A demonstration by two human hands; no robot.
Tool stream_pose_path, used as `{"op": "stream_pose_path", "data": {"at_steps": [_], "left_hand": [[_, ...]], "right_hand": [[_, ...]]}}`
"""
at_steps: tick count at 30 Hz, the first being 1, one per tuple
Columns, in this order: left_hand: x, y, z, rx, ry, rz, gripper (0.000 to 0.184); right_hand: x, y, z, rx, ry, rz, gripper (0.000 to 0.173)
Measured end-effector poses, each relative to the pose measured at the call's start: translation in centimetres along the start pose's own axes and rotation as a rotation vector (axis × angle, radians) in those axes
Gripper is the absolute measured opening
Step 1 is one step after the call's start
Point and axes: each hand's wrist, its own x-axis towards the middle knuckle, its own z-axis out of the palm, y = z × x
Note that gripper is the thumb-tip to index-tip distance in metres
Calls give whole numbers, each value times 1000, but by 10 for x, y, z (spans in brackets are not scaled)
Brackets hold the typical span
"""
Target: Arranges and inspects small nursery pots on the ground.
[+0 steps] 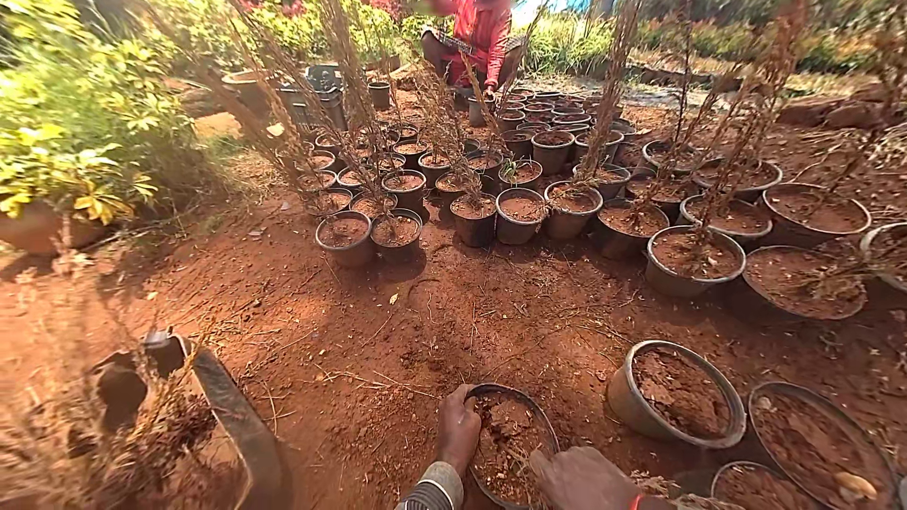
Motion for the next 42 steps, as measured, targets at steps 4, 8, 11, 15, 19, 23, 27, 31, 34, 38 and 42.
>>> {"op": "stream_pose_path", "data": {"at_steps": [4, 8, 11, 15, 19, 23, 27, 31, 34, 38, 42], "left_hand": [[2, -2, 0, -1, -5, 5, 29], [5, -4, -3, -7, 0, -1, 30], [1, 4, -2, 35, -6, -3, 30], [1, 3, -3, 39, 5, 16, 30], [1, 1, -3, 51, -24, 23, 31], [0, 1, -2, 46, -26, 35, 32], [1, -6, 0, -51, -30, 85, 33], [-1, -5, 2, -142, 3, 105, 32], [2, -8, 4, -166, 17, 120, 33], [3, -10, 6, -178, 5, 134, 34], [3, -11, 7, -176, 1, 136, 34]], "right_hand": [[-5, 0, 0, -7, 15, -20, 29], [-10, 3, -4, 6, 18, 8, 31], [-15, 4, -8, -7, 6, 39, 32], [-20, 7, -10, -35, 51, 39, 29], [-21, 13, -23, -30, 17, 94, 27], [-16, 17, -31, -27, 18, 117, 28], [-18, 17, -33, -42, 22, 120, 27], [-22, 15, -37, -68, 11, 113, 27], [-25, 11, -43, -95, 7, 108, 26], [-26, 8, -49, -122, -18, 132, 26], [-28, 5, -52, -153, -18, 135, 25]]}}
